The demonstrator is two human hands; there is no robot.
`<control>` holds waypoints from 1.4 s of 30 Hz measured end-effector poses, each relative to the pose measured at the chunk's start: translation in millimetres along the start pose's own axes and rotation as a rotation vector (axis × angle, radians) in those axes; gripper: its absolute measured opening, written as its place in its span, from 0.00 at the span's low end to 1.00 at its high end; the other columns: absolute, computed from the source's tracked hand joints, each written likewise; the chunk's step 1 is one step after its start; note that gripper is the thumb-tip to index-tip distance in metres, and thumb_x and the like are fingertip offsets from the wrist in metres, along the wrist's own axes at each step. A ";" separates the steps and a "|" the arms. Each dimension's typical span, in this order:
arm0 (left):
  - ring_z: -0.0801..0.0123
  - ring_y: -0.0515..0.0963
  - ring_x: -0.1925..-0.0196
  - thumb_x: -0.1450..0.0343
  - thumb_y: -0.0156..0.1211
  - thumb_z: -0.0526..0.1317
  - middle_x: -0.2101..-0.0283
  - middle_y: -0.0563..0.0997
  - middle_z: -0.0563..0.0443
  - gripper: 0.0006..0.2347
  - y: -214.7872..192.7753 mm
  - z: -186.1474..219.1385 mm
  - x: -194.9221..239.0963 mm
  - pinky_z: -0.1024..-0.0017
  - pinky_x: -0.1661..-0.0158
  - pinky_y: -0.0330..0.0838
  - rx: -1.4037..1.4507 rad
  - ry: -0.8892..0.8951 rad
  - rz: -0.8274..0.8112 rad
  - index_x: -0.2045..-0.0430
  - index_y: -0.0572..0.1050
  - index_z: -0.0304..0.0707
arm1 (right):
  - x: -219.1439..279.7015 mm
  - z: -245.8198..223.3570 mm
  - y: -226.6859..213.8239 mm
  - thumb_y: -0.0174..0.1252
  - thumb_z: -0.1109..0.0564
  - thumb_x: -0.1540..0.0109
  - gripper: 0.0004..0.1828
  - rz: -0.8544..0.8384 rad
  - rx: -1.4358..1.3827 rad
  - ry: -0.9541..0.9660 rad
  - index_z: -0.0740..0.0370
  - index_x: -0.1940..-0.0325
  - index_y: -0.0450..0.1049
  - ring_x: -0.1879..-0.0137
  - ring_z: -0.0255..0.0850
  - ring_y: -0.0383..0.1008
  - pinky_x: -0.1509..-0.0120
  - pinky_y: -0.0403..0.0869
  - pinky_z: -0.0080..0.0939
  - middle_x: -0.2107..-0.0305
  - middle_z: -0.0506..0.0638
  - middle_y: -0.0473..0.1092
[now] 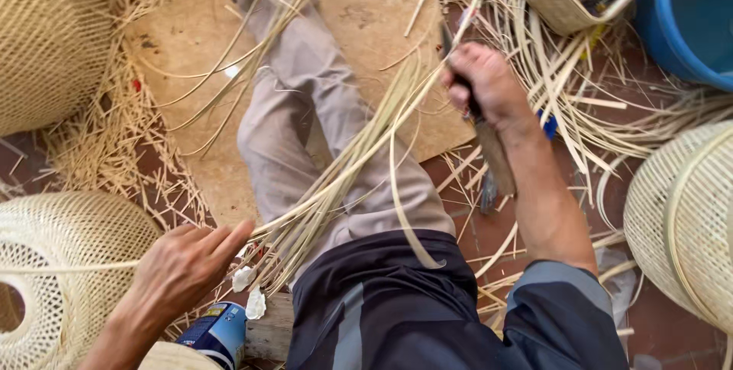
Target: The person sits on the floor and uses a knife to split long bamboo strips into thinner pieces. They hold the strips in one hand and carefully shave them with the knife in the other, working over their lap.
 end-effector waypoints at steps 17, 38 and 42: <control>0.77 0.73 0.77 0.21 0.53 0.37 0.75 0.76 0.52 0.08 -68.5 -32.8 -61.8 0.77 0.77 0.67 0.922 -0.470 0.625 0.55 0.78 0.34 | 85.1 13.5 163.7 0.47 0.61 0.31 0.30 -0.308 0.111 -0.065 0.63 0.24 0.54 0.78 0.33 0.67 0.73 0.70 0.31 0.73 0.53 0.74; 0.87 0.66 0.72 0.20 0.48 0.35 0.74 0.70 0.64 0.12 -34.0 11.1 -79.1 0.83 0.72 0.63 1.624 -0.395 0.446 0.47 0.76 0.30 | 87.3 31.1 247.2 0.53 0.60 0.31 0.20 -0.562 0.059 0.100 0.59 0.35 0.59 0.79 0.33 0.67 0.76 0.67 0.32 0.74 0.54 0.74; 0.84 0.61 0.77 0.21 0.48 0.35 0.78 0.64 0.63 0.12 -26.1 12.4 -76.4 0.82 0.76 0.58 1.607 -0.432 0.384 0.49 0.77 0.30 | 79.6 34.7 237.0 0.53 0.60 0.30 0.18 -0.534 -0.101 0.151 0.62 0.38 0.60 0.78 0.35 0.70 0.75 0.68 0.33 0.74 0.54 0.75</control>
Point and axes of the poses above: each hand's wrist, its own x-axis away from the middle knuckle, its own y-axis out of the palm, z = x × y, the point moved 9 cm from there along -x, towards the middle knuckle
